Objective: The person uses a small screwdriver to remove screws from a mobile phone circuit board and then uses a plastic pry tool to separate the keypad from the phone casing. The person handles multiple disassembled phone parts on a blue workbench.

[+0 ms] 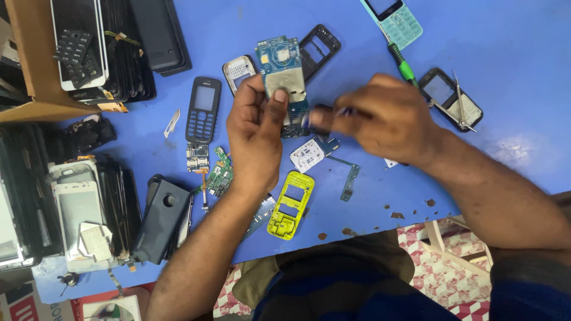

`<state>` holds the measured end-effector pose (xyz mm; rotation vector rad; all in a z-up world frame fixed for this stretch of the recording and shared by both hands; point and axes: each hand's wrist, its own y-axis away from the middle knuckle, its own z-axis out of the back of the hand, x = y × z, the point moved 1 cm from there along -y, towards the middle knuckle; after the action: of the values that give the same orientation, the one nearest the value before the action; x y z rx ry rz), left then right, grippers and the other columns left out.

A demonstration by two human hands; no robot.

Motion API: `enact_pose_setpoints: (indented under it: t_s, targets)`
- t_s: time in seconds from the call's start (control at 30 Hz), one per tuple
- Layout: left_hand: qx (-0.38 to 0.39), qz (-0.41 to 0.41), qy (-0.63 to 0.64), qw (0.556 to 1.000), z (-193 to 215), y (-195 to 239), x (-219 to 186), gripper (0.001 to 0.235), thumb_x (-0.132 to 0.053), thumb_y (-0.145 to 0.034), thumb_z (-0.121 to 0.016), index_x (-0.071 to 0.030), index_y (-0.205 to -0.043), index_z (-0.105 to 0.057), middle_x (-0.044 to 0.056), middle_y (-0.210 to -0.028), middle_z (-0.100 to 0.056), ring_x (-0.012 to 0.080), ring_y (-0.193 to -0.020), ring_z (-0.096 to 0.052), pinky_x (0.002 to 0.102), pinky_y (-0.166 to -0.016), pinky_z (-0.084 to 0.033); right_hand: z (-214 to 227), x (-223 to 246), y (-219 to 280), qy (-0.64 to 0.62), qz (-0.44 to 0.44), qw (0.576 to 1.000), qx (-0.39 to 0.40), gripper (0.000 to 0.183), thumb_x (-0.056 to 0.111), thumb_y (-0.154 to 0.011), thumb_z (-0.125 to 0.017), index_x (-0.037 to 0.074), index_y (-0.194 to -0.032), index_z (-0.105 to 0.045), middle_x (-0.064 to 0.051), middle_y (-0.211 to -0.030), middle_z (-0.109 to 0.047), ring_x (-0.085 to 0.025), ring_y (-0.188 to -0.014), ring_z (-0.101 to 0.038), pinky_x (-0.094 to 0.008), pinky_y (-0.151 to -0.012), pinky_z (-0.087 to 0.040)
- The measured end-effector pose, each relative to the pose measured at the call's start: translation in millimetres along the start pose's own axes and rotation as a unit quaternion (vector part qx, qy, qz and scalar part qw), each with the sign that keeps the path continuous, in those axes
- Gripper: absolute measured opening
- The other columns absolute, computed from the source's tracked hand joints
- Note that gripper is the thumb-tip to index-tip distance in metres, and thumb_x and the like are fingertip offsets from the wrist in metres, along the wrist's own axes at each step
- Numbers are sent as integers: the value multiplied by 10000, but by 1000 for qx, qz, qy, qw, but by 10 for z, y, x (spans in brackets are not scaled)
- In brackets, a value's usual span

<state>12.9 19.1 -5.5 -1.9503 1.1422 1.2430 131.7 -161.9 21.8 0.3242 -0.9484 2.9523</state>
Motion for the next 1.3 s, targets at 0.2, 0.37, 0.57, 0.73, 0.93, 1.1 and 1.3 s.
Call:
enact_pose_setpoints:
  t_s: [0.2, 0.37, 0.57, 0.73, 0.93, 1.1, 1.3]
  targets:
    - [-4, -16, -33, 999, 14, -11, 87, 157, -13, -1107, -592, -1, -1263, -586, 26, -1088, -673, 54, -969, -597, 202, -855, -488, -24, 54, -6, 18, 27, 998, 46, 566, 57, -827, -786, 336, -1318, -739, 8, -915, -685, -161, -677, -560, -310, -636, -478]
    - [0, -34, -41, 999, 49, 6, 87, 142, -9, -1116, -605, -8, -1255, -576, 38, -1068, -673, 53, -933, -602, 206, -841, -477, 14, -19, -3, 29, -65, 997, 3, 536, 3, -966, -750, 290, -1417, -708, 22, -1023, -691, -162, -778, -589, -315, -705, -459]
    - [-7, -28, -5, 1000, 65, -30, 117, 136, -13, -1102, -612, -15, -1228, -561, 60, -1156, -687, 88, -1067, -638, 226, -930, -516, -12, -2, -12, 19, -19, 999, 26, 494, 23, -958, -770, 298, -1365, -721, 32, -946, -692, -144, -717, -589, -314, -668, -465]
    - [-23, -36, -2, 999, 87, -58, 129, 130, -23, -1099, -615, -21, -1214, -555, 65, -1107, -693, 82, -1003, -648, 224, -922, -530, -38, -29, 31, -1, -33, 999, 21, 518, -2, -944, -716, 256, -1391, -698, 4, -909, -657, -165, -739, -609, -322, -682, -478]
    - [-32, -16, -14, 999, 75, -38, 97, 146, -34, -1110, -613, -18, -1228, -529, 119, -1070, -722, 83, -813, -614, 214, -722, -486, -32, 17, 14, 34, -63, 997, 19, 579, -17, -954, -681, 208, -1487, -665, 21, -1003, -688, -167, -788, -606, -344, -739, -487]
    - [-1, -22, 57, 998, 29, -77, 28, 156, -26, -1108, -566, -2, -1248, -502, 154, -1182, -716, 184, -1061, -739, 319, -971, -611, 39, 36, -112, 46, -42, 998, 23, 524, 6, -948, -711, 225, -1423, -672, 2, -932, -697, -160, -755, -629, -330, -676, -465]
    - [11, 3, 67, 998, 67, -100, -59, 134, -23, -1140, -532, 14, -1268, -520, 124, -1161, -682, 175, -991, -701, 353, -937, -633, 130, -253, 60, 63, -118, 991, -9, 485, -4, -1022, -721, 140, -1475, -630, 18, -910, -712, -131, -764, -650, -304, -694, -477]
